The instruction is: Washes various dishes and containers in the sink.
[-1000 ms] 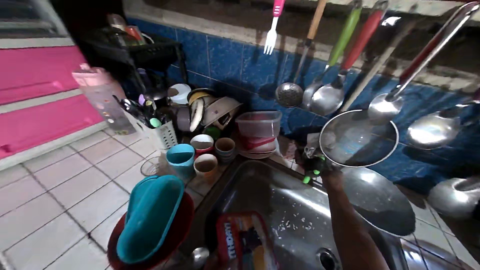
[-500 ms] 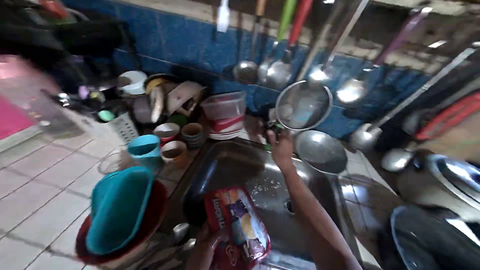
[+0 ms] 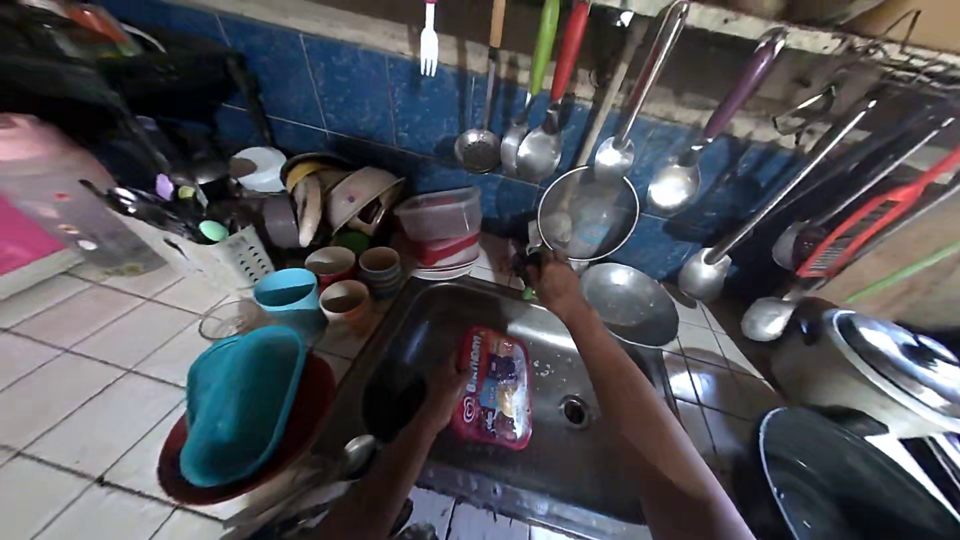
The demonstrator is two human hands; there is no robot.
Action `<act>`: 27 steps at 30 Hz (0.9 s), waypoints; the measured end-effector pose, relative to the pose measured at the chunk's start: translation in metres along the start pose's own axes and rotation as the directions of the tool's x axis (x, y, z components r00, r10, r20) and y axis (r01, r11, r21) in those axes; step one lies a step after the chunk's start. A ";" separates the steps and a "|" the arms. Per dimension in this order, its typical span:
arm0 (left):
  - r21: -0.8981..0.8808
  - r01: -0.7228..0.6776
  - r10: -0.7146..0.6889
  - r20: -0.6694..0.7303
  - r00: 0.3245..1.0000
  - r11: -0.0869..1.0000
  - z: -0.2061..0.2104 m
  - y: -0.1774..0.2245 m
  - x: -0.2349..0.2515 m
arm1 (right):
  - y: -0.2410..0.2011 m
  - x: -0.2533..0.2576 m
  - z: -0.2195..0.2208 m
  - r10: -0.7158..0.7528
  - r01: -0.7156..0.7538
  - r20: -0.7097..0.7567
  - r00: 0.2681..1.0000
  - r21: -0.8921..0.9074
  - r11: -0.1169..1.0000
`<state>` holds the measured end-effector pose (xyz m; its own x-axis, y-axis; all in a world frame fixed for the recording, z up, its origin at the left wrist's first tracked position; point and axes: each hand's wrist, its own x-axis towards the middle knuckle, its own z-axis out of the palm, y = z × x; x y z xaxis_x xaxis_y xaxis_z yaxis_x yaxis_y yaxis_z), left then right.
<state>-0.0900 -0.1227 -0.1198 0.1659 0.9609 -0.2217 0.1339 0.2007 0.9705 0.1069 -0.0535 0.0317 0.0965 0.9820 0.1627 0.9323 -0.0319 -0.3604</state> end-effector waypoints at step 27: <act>0.370 0.036 -0.051 0.030 0.998 0.928 0.028 0.031 0.065 | 0.003 -0.004 0.153 0.355 -0.200 0.287 0.890 0.944 -0.262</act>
<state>-0.0475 -0.0598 -0.1069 0.1883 0.9432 -0.2737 0.4919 0.1506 0.8575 0.0565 -0.0286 -0.1103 0.3164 0.9160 -0.2468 -0.5927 -0.0122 -0.8054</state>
